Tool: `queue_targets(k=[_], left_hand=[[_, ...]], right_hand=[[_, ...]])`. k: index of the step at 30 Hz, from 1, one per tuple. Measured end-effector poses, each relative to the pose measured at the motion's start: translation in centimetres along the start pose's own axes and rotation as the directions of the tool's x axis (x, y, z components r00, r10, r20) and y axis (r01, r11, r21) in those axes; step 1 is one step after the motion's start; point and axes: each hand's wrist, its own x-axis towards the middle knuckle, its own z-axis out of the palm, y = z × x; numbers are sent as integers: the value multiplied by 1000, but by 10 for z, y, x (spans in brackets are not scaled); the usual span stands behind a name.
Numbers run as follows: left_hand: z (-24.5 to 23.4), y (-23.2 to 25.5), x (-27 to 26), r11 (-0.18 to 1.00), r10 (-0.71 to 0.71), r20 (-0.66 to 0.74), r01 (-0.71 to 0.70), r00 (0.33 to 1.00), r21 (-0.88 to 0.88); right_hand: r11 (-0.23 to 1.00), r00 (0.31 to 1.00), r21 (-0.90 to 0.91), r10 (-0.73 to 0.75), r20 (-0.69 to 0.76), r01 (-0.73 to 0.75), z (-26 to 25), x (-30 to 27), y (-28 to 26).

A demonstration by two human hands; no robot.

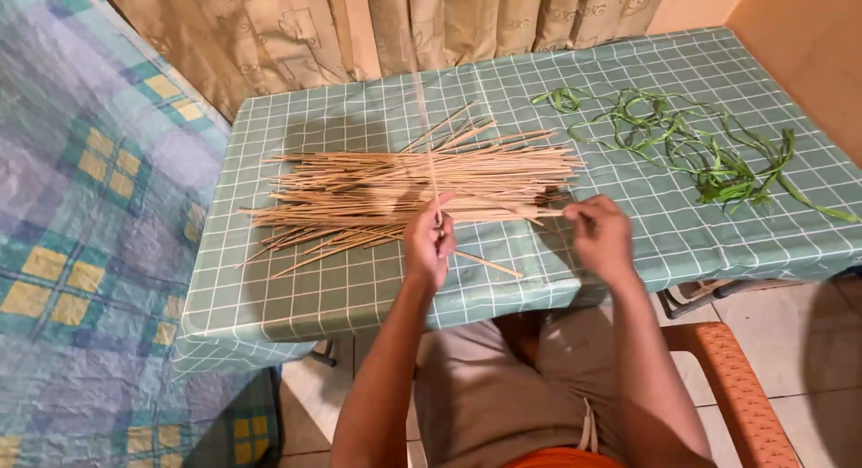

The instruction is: Organizing and bundling thin wooden sticks on a table using plastic ties.

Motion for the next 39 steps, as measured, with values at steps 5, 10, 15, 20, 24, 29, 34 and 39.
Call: queue_targets(k=[5, 10, 15, 20, 24, 29, 34, 39], left_hand=[[1, 3, -1, 996, 87, -53, -88, 995, -14], [4, -10, 5, 994, 108, -113, -111, 988, -21], [27, -2, -10, 987, 145, -155, -154, 977, -54], [36, 7, -22, 994, 69, -173, -83, 983, -77], [36, 16, -23, 999, 45, -126, -47, 991, -7], [29, 9, -14, 991, 41, 7, -39, 999, -129], [28, 4, -15, 995, 77, 49, -74, 996, -61], [22, 20, -13, 982, 40, 80, -24, 996, -189]], right_hand=[[970, 982, 235, 99, -160, -59, -28, 5, -12], [837, 927, 507, 332, -173, -205, -31, 4, -85], [543, 894, 723, 372, 248, -426, 15, -12, -150], [657, 894, 620, 209, 397, -429, 108, -65, -117], [845, 933, 459, 116, 341, -273, 101, -63, -133], [766, 884, 549, 54, 464, -335, 73, -49, -149], [689, 872, 608, 71, 484, -394, 69, -49, -151], [611, 879, 696, -2, 477, -376, 70, -52, -141]])
